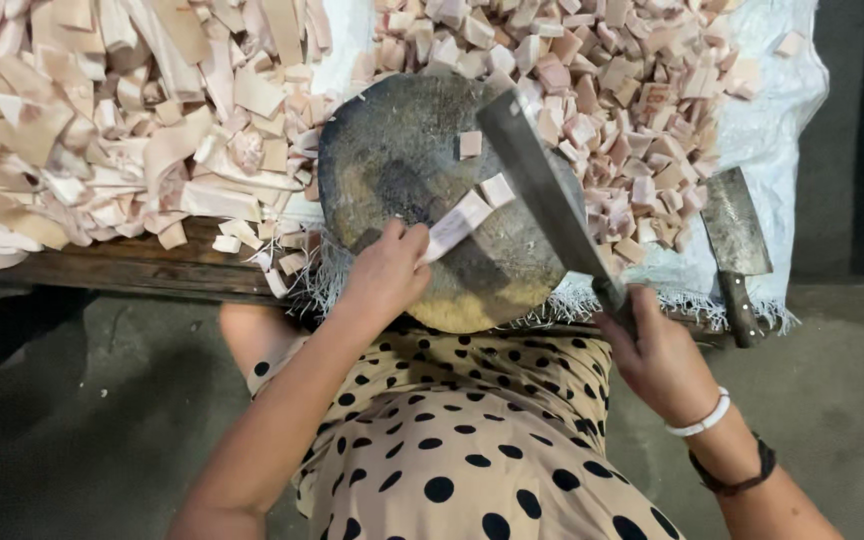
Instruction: The person cuts long strips of pork skin into small square pieces using a cleaver on a wooden chopping board, handling the strips by hand and moving the cut pieces into a large pile on the bench.
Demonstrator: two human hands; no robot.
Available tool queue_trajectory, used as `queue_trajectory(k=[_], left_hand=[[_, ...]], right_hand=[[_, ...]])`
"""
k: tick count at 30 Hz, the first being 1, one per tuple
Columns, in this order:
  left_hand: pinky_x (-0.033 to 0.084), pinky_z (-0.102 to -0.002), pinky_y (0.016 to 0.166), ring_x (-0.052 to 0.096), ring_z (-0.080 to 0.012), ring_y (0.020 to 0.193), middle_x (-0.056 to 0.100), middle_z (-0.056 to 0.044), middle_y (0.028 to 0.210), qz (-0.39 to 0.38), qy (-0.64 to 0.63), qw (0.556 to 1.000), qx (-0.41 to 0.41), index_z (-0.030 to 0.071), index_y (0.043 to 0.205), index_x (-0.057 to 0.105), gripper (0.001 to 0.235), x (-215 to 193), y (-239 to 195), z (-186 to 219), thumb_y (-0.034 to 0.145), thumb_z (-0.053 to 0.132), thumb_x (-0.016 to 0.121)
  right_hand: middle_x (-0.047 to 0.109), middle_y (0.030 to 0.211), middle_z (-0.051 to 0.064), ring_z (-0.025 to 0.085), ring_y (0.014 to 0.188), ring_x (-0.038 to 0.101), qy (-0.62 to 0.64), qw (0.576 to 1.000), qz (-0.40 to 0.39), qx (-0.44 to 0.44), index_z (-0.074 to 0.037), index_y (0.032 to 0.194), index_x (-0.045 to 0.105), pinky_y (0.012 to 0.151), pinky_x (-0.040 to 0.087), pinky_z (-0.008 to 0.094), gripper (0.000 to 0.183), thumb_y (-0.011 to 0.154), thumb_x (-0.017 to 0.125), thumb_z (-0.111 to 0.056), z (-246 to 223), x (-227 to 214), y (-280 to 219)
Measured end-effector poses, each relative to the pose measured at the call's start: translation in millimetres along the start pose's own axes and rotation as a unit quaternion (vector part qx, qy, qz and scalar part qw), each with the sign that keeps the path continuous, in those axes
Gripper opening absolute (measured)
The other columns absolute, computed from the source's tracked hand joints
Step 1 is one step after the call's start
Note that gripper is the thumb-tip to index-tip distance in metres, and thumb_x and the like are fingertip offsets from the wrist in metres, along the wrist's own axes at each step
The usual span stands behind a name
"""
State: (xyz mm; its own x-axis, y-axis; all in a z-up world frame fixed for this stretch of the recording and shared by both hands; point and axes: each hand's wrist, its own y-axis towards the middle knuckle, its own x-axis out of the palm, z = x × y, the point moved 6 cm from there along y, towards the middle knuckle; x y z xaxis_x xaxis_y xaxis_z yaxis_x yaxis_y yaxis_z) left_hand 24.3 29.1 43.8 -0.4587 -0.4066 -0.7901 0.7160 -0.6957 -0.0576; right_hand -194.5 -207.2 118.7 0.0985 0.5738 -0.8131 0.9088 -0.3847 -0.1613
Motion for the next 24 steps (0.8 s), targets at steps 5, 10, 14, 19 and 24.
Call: queue_trajectory(k=[5,10,14,19,24], left_hand=[[0.052,-0.056,0.068,0.064,-0.0451,0.079,0.056,-0.019,0.101,-0.014,-0.01,1.0,-0.024,0.01,0.1,0.055,0.024,-1,-10,-6,0.082,0.017,0.068],[0.053,-0.055,0.071,0.066,-0.0438,0.083,0.059,-0.018,0.1,-0.013,-0.004,0.999,-0.043,0.011,0.1,0.058,0.023,-5,-17,-11,0.082,0.019,0.069],[0.057,-0.051,0.069,0.069,-0.0396,0.078,0.058,-0.018,0.103,-0.042,0.031,0.996,-0.071,0.008,0.109,0.055,0.029,-6,-17,-28,0.084,0.016,0.066],[0.055,-0.051,0.064,0.068,-0.0382,0.075,0.058,-0.015,0.102,0.049,0.022,0.999,0.0,0.009,0.104,0.058,0.025,-9,-12,-19,0.085,0.019,0.07],[0.055,-0.05,0.065,0.068,-0.0368,0.077,0.059,-0.012,0.101,0.053,0.022,0.997,0.043,0.012,0.108,0.059,0.027,-2,21,1,0.082,0.015,0.068]], right_hand=[[0.067,0.071,0.024,0.047,0.065,0.065,-0.088,0.993,-0.069,-0.035,-0.001,0.11,0.042,0.056,0.049,0.053,0.035,0.095,0.063,-0.025,18,31,-6],[0.067,0.063,0.021,0.042,0.058,0.065,-0.058,0.989,-0.128,0.048,-0.001,0.105,0.041,0.055,0.05,0.05,0.035,0.096,0.061,-0.028,42,45,-21],[0.066,0.061,0.017,0.035,0.051,0.065,-0.063,0.986,-0.145,0.051,-0.003,0.111,0.042,0.048,0.051,0.045,0.037,0.093,0.062,-0.027,52,35,-42],[0.056,0.059,0.008,0.023,0.044,0.054,0.168,0.918,-0.204,0.295,0.0,0.108,0.054,0.042,0.044,0.042,0.031,0.1,0.065,-0.027,59,26,-42],[0.058,0.074,0.001,0.01,0.058,0.059,0.309,0.939,-0.087,0.125,-0.004,0.126,0.048,0.051,0.049,0.029,0.035,0.096,0.062,-0.016,24,23,-24]])
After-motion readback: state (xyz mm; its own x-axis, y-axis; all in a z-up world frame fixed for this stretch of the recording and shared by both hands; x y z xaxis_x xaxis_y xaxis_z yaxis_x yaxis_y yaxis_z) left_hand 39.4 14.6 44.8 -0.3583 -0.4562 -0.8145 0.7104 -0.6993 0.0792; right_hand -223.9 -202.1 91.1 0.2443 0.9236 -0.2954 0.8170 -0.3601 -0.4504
